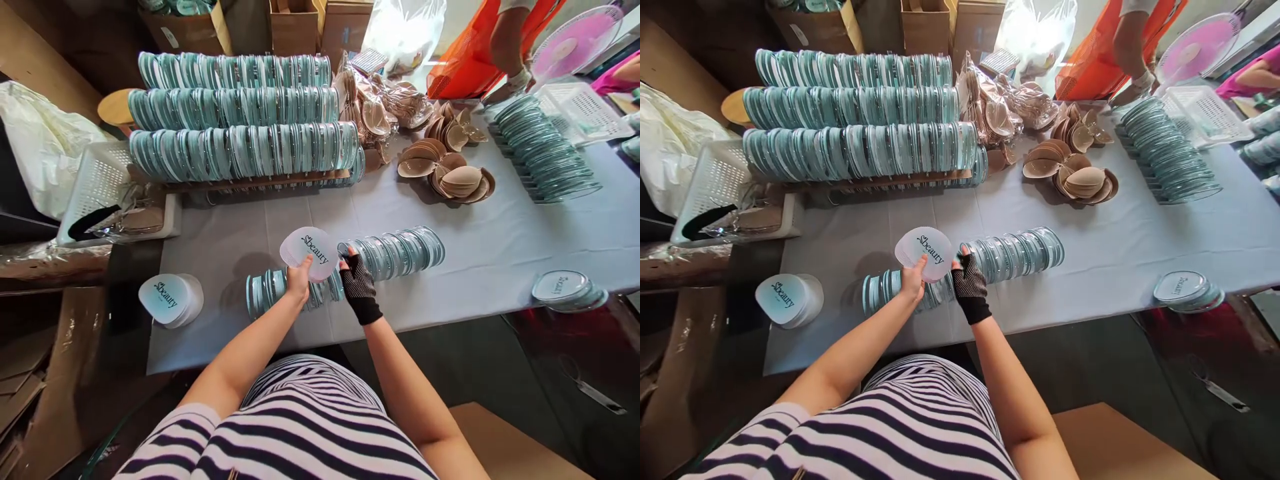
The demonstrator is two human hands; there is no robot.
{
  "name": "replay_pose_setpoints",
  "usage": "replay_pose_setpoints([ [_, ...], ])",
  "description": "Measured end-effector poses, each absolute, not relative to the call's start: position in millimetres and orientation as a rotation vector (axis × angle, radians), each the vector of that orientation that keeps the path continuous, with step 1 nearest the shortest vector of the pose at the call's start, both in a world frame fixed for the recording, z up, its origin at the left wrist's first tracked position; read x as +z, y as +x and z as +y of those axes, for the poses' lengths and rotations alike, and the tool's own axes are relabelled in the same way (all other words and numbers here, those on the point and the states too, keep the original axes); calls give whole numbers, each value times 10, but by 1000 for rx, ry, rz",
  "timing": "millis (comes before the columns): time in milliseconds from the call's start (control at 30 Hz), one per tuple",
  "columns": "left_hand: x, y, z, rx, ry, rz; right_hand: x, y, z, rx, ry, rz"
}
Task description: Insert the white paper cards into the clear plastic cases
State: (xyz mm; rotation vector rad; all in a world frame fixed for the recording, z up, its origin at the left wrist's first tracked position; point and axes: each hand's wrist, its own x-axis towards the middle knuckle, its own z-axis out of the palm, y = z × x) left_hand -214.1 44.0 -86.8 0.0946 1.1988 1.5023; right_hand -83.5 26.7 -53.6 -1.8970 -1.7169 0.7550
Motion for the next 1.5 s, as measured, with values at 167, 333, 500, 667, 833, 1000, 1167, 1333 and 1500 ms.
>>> replay_pose_setpoints([
  [167, -764, -2213, 227, 1479, 150, 1157, -335, -1063, 190, 538, -1738, -2031],
  [333, -756, -2331, 189, 1434, 191, 1116, -328, -1192, 58, 838, -1980, -1898],
  [500, -719, -2495, 349, 1418, 112, 1094, -412, -910, -594, 684, -2156, -1980],
  [667, -857, -2763, 463, 1482, 109, 1218, -364, -856, -1235, 1011, -2202, -2232],
  [833, -981, -2800, 435, 1440, 139, 1219, -436, -1211, -891, 1059, -2227, -2373],
  [1000, -965, -2785, 432, 1468, 117, 1202, -589, -1327, -401, 955, -2312, -2410],
  [1167, -955, -2813, 435, 1438, 37, 1205, -617, -1223, -434, 971, -2252, -2289],
  [1333, -966, -2797, 416, 1429, 77, 1157, -771, -1404, -309, 834, -2215, -2309],
  [1500, -969, -2805, 422, 1451, 23, 1204, -918, -1456, -289, 988, -2196, -2299],
])
